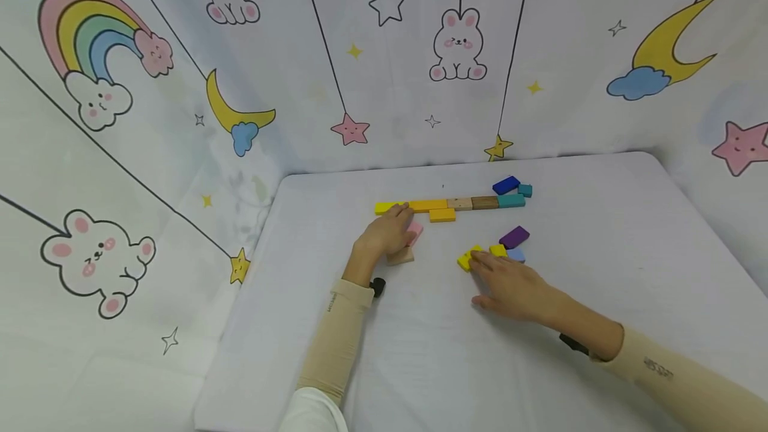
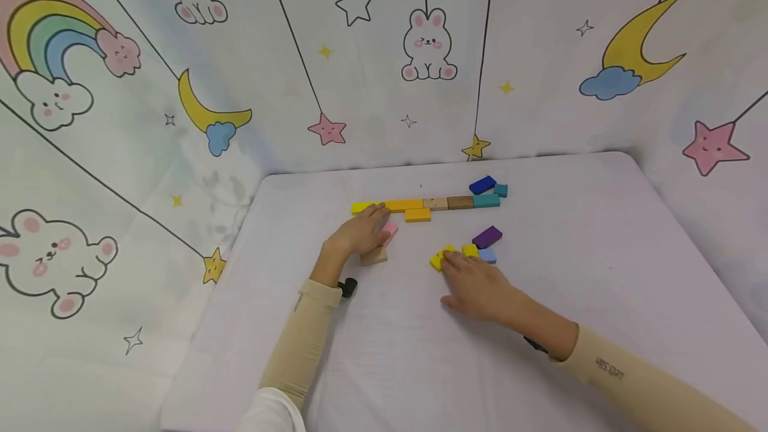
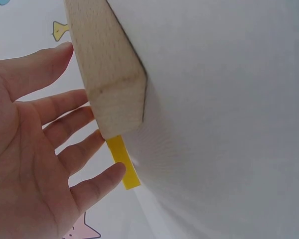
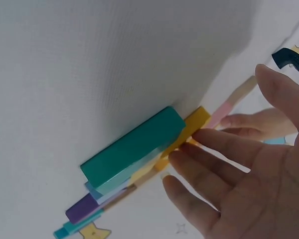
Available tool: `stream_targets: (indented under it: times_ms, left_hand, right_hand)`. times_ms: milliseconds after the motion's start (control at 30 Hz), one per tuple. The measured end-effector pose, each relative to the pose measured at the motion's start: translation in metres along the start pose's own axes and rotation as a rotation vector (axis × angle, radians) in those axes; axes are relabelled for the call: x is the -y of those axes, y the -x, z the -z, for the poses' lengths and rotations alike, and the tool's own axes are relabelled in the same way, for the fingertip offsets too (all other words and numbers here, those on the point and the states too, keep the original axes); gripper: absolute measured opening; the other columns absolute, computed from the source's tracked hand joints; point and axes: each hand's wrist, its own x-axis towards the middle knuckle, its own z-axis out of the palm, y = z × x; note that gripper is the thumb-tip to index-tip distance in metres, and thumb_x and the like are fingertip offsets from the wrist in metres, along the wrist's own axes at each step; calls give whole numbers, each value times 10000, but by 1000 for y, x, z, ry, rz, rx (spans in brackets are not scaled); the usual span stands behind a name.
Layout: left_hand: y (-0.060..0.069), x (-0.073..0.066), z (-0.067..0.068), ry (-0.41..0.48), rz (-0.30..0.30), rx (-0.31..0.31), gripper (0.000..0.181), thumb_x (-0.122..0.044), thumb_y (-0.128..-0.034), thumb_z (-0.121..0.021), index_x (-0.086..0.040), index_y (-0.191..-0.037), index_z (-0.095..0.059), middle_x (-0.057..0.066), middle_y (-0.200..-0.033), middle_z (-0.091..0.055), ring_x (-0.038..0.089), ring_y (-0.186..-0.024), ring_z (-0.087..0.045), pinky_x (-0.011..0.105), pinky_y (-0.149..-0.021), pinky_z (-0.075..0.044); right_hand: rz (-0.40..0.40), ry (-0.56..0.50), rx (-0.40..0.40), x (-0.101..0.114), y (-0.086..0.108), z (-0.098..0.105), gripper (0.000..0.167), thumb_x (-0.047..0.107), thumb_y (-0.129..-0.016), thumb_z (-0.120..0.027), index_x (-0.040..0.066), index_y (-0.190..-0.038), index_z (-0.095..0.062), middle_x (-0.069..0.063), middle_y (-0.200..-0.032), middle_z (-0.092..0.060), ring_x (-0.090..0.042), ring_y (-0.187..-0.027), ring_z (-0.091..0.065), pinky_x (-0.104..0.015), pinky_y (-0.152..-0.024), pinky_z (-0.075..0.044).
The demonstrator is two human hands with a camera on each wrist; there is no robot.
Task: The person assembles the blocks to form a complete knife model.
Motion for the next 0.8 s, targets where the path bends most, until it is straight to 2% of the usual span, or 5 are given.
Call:
stream_targets:
  times_ms: [300,533,800]
  left_hand:
    - [-1,1,-1,-7,-12,-6,621,-364,-1099,-533,-115,-1636,-346,76,-1723,-253,257,-1581,-246,439,-1271,-274]
    - [-1,1,0,-7,-17,-7,623,-366,-1095,-546,-112,-1631,-355,81,-1721,-254,263,-1573,-267,444,-1261,-296]
    - [-1,2,-1,2,-17,-11,617,-364,-1095,-546,-120,-1630,-362,67,-1725,-247,259,-1577,-257,449,-1259,-302]
  right_hand:
    - [-11,12,-7,-5,-12,0,718,443,-924,-787,-38,-1412,-572,-257,-1500,-533,-413,-1342,-568,-571,-1074,-506]
    - [-32,17,18,-9,-18,4,697,448,-940,-768,-5,-1436,-581,-241,-1497,-535,-423,-1371,-533,-618,-1099,-466]
    - [-30,23,7,-13,-21,7,691,446,-942,-766,0,-1439,-587,-237,-1486,-553,-423,-1370,-534,-632,-1100,-459]
